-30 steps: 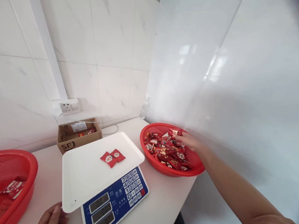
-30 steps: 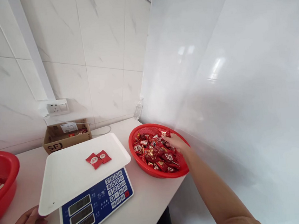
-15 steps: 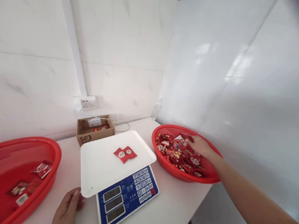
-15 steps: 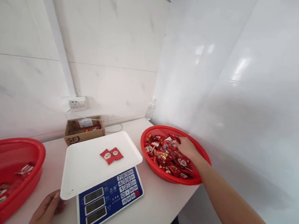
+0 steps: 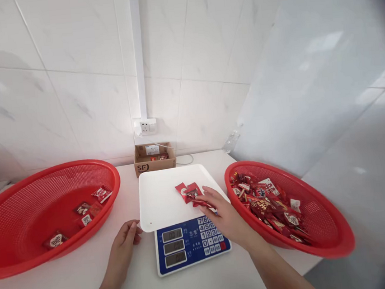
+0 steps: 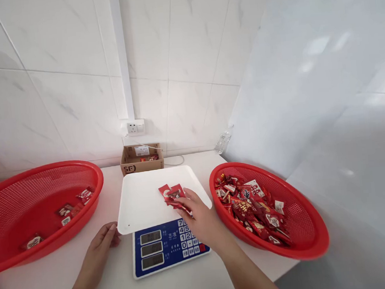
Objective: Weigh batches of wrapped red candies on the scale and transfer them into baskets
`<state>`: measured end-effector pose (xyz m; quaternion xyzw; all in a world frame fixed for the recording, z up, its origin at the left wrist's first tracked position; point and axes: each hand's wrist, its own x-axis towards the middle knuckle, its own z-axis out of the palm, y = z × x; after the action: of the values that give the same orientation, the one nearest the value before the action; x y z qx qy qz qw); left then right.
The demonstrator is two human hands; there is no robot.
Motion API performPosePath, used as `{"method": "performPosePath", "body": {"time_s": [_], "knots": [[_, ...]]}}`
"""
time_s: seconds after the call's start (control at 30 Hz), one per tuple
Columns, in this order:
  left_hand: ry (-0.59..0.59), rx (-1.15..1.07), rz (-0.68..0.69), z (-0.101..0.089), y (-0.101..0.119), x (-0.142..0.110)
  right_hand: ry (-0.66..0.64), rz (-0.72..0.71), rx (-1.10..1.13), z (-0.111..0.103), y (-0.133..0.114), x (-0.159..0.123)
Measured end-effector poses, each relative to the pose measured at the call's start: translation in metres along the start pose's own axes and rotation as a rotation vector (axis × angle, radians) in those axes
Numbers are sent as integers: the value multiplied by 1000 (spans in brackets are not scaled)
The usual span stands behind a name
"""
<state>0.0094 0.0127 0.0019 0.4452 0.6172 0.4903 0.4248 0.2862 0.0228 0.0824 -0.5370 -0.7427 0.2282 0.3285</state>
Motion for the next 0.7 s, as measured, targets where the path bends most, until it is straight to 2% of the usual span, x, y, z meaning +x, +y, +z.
{"method": "performPosePath", "body": {"time_s": [0.17, 0.37, 0.5, 0.6, 0.7], "knots": [[-14, 3, -16, 1, 3, 0, 81, 32, 82, -3, 2, 2], [-9, 8, -12, 1, 3, -1, -28, -58, 22, 10, -5, 4], [-8, 16, -13, 0, 3, -1, -75, -48, -52, 15, -12, 6], [-17, 20, -9, 1, 3, -1, -56, -44, -45, 14, -13, 7], [-29, 27, -9, 1, 3, -1, 19, -64, -57, 15, -10, 11]]}}
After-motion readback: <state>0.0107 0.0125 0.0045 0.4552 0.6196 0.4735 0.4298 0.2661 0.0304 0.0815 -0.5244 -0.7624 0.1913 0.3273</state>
